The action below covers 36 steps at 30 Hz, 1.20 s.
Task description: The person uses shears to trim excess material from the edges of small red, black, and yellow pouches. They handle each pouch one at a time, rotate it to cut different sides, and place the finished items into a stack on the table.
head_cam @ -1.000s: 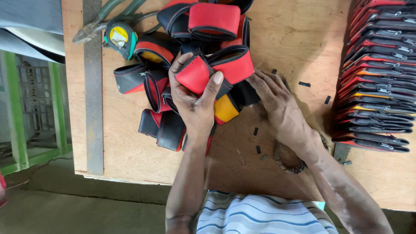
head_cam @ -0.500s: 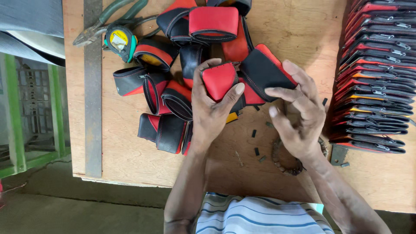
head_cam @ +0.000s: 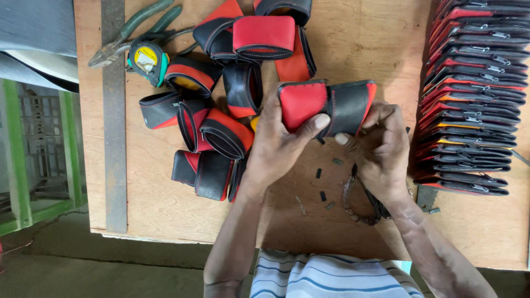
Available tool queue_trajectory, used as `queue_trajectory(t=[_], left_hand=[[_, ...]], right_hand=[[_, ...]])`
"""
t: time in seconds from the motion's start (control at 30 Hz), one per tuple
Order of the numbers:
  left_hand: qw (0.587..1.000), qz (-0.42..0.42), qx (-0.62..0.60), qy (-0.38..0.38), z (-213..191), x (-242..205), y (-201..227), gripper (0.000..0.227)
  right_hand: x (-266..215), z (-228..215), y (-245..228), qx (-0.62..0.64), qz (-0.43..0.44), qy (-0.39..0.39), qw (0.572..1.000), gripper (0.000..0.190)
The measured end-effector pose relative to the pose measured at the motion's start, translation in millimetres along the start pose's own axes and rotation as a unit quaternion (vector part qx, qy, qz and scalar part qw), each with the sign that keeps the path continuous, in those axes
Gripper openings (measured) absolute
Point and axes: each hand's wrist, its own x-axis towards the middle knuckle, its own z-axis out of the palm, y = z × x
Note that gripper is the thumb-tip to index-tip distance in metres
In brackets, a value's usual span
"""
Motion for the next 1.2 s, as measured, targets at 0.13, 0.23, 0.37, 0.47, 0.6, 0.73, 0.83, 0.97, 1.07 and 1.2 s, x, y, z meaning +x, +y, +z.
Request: queue_trajectory(t=[0.13, 0.23, 0.37, 0.47, 0.6, 0.73, 0.83, 0.97, 1.07, 1.2], left_hand=[[0.998, 0.028, 0.003, 0.061, 28.9, 6.9, 9.3, 0.099], [0.996, 0.041, 0.022, 0.081, 44.4, 24.5, 2.8, 0.103], [0.996, 0.038, 0.079, 0.034, 54.0, 49.2, -11.7, 0.115], [0.995, 0.008, 0.096, 0.013, 56.6, 54.6, -22.8, 0.109], [0.993, 0.006, 0.117, 0.010, 57.4, 56.3, -32.1, 0.102], [0.981, 0.006, 0.195, 0.015, 65.2, 57.6, -37.4, 0.097], [0.949, -0.074, 0.305, 0.007, 66.8, 58.9, -30.7, 0.091], [0.906, -0.069, 0.416, 0.044, 64.0, 57.1, -10.9, 0.089], [0.891, -0.142, 0.430, -0.023, 56.8, 47.2, 12.6, 0.079], [0.911, 0.032, 0.409, 0.043, 16.1, 8.5, 43.1, 0.039]], right_hand=[[7.2, -3.7, -8.5, 0.000, -0.026, 0.032, 0.999, 0.042], [18.1, -7.2, -12.3, -0.059, -0.082, 0.057, 0.993, 0.048], [30.6, -17.5, -8.3, -0.181, -0.119, 0.082, 0.973, 0.056], [30.8, -21.7, -2.5, -0.240, -0.100, 0.094, 0.961, 0.057], [36.7, -23.1, 5.6, -0.277, -0.078, 0.100, 0.952, 0.062], [36.8, -21.7, 13.4, -0.298, -0.066, 0.096, 0.948, 0.063], [34.2, -18.9, 12.3, -0.359, -0.084, 0.081, 0.926, 0.064], [36.1, -18.2, 8.1, -0.423, -0.105, 0.029, 0.899, 0.065], [36.0, -20.1, -5.3, -0.393, -0.133, 0.010, 0.910, 0.058], [26.5, -9.4, -22.2, -0.315, -0.097, -0.025, 0.944, 0.045]])
